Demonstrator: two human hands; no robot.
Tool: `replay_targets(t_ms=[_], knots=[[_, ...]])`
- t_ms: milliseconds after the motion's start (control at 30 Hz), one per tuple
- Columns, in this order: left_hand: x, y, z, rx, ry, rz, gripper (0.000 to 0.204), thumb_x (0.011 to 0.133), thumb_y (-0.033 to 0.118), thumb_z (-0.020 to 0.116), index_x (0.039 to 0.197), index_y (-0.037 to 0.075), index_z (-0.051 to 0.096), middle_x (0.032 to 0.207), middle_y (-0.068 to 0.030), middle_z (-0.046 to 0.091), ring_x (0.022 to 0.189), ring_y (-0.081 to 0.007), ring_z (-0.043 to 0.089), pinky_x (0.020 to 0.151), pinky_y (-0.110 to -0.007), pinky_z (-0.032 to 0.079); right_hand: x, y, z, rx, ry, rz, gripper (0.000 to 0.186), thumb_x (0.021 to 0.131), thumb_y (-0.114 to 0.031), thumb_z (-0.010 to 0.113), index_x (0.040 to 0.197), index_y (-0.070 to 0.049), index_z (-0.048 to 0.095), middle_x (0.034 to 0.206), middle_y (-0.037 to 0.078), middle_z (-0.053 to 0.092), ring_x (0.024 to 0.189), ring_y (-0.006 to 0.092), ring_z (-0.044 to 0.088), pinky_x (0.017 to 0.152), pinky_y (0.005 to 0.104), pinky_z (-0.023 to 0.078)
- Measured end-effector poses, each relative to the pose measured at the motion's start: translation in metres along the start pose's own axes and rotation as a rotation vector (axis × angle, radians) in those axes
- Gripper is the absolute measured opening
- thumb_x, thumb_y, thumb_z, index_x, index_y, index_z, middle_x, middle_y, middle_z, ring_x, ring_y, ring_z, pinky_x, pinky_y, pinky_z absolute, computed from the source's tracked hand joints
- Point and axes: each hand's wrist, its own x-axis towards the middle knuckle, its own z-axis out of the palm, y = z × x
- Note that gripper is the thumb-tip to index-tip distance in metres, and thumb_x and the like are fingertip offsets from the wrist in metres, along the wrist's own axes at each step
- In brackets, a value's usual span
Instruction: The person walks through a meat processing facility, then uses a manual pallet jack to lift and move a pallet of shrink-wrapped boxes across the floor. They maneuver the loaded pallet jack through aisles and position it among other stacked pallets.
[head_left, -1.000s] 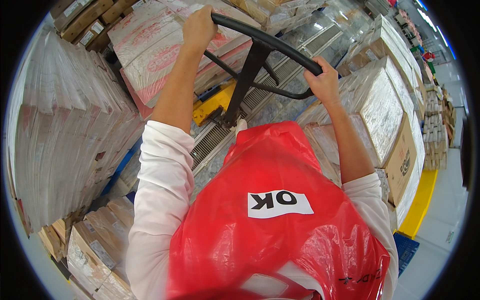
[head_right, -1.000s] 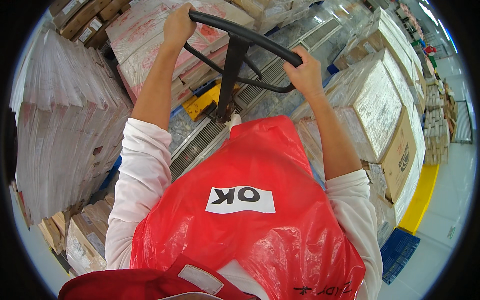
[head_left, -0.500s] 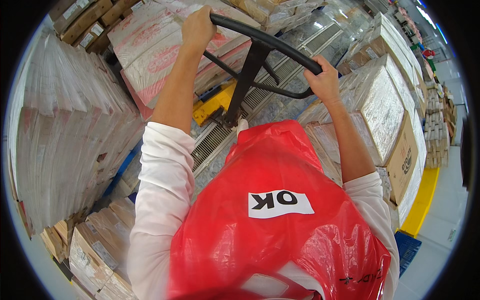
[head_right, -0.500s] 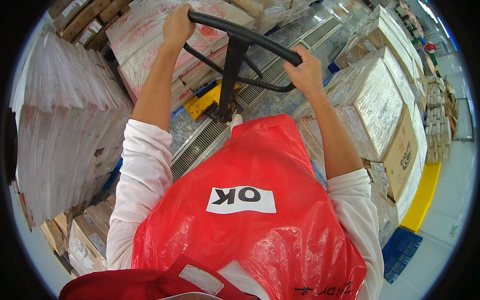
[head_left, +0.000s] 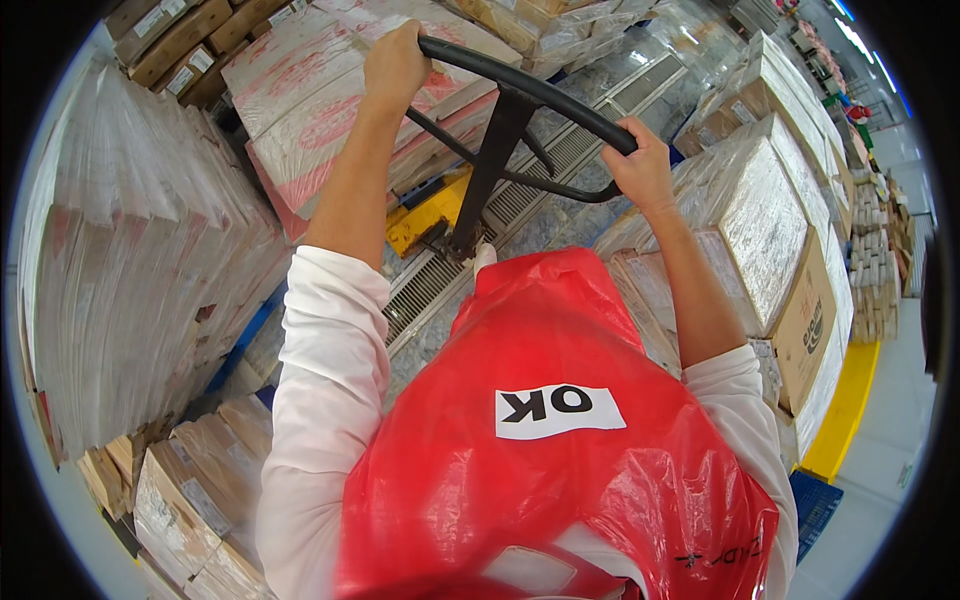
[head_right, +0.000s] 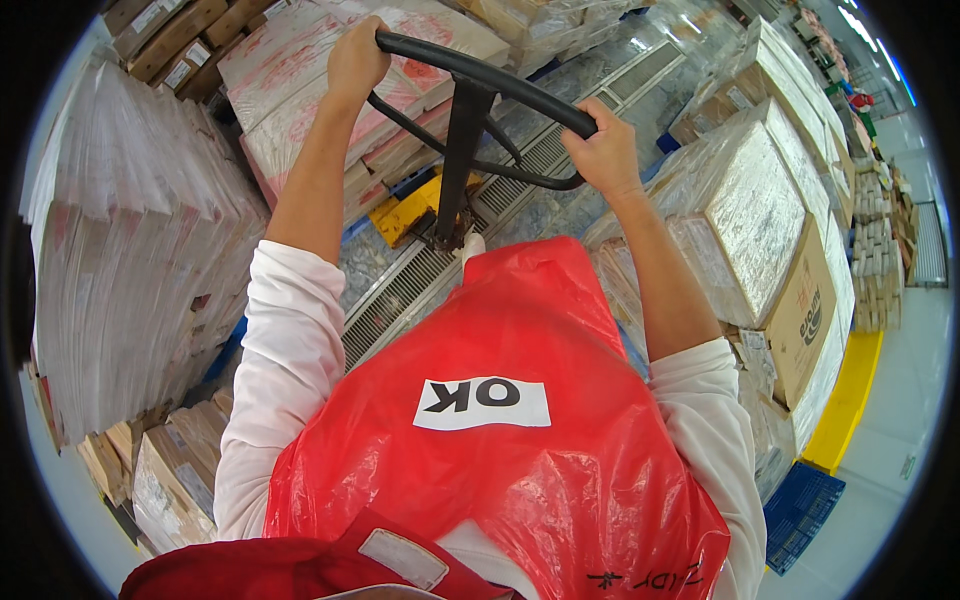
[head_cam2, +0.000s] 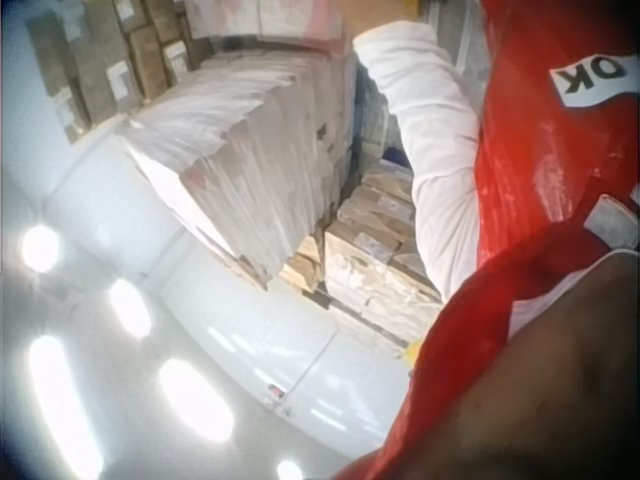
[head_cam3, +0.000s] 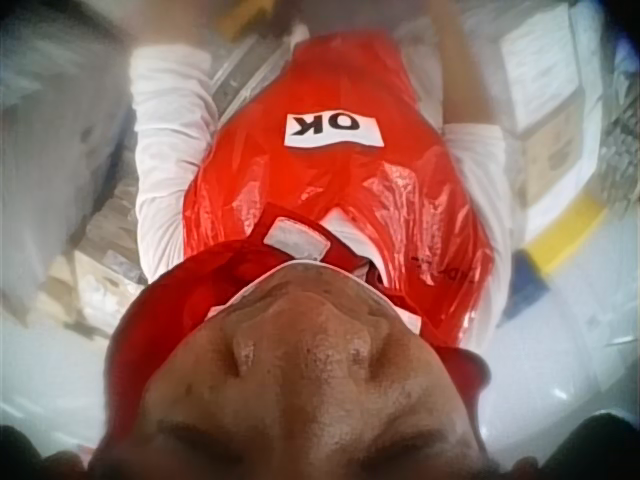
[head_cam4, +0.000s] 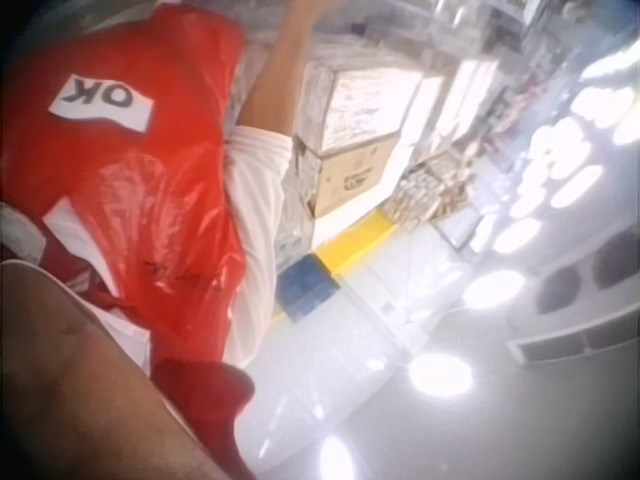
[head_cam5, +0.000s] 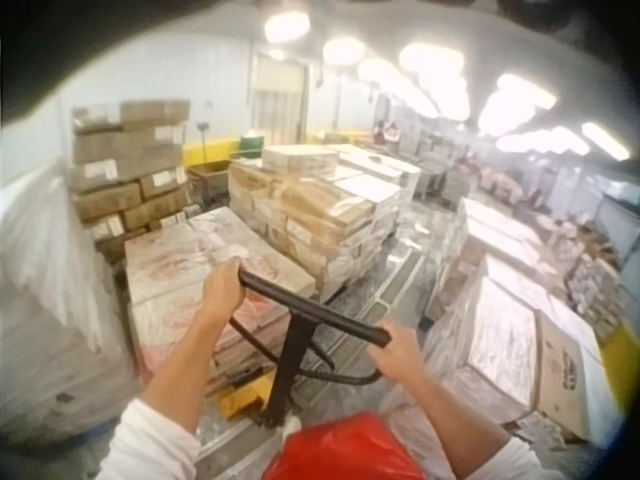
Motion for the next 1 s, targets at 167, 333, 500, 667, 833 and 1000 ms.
replay_targets(t_ms=[167,333,500,667,833,1000], knots=[[-0.006,-0.001,0.002,0.017,0.040,-0.030,0.013,0.085,0.009,0.067,0.098,0.012,0.070,0.093,-0.0166,0.075,0.093,-0.0434,0.070,0.080,-0.053,0.054,-0.005,0.002,-0.002,0.008,0.003,0.009,0.020,0.079,-0.013,0.072,0.098,-0.006,0.068,0.074,0.012,0.065,0.067,0.0221,0.065,0.067,0.0346,0.052],[-0.022,0.001,-0.009,0.014,0.057,-0.020,0.013,0.086,0.012,0.068,0.099,0.012,0.069,0.095,-0.0176,0.075,0.093,-0.0437,0.070,0.080,-0.054,0.054,-0.014,-0.002,-0.007,-0.020,-0.015,-0.039,0.021,0.079,-0.013,0.072,0.098,-0.006,0.067,0.074,0.013,0.064,0.066,0.0270,0.064,0.066,0.0364,0.052],[-0.060,0.018,-0.038,0.053,0.063,-0.048,0.013,0.086,0.014,0.068,0.099,0.010,0.068,0.097,-0.0172,0.074,0.096,-0.0431,0.069,0.081,-0.054,0.054,-0.030,0.007,-0.017,0.055,-0.030,-0.133,0.020,0.077,-0.012,0.074,0.095,-0.006,0.066,0.073,0.014,0.064,0.065,0.0297,0.063,0.066,0.0367,0.052],[-0.146,0.049,-0.094,0.082,0.063,-0.139,0.016,0.084,0.014,0.071,0.099,0.011,0.067,0.093,-0.0178,0.072,0.093,-0.0445,0.068,0.081,-0.054,0.053,-0.037,0.016,-0.027,0.107,-0.085,-0.266,0.020,0.077,-0.012,0.076,0.093,-0.007,0.067,0.072,0.013,0.064,0.066,0.0323,0.064,0.065,0.0366,0.052],[-0.270,0.106,-0.152,0.108,0.082,-0.342,0.022,0.083,0.016,0.075,0.102,0.011,0.067,0.094,-0.0171,0.072,0.092,-0.0432,0.069,0.079,-0.052,0.054,-0.047,0.016,-0.031,0.140,-0.126,-0.526,0.022,0.076,-0.013,0.080,0.093,-0.009,0.067,0.077,0.014,0.067,0.075,0.0383,0.068,0.068,0.0402,0.054],[-0.396,0.197,-0.168,0.168,0.137,-0.444,0.032,0.077,0.019,0.084,0.105,0.009,0.070,0.097,-0.0174,0.073,0.094,-0.0401,0.070,0.081,-0.045,0.055,-0.123,0.035,-0.068,0.223,-0.210,-0.616,0.024,0.072,-0.007,0.080,0.092,-0.009,0.069,0.085,0.013,0.069,0.079,0.0358,0.070,0.071,0.0397,0.054]])
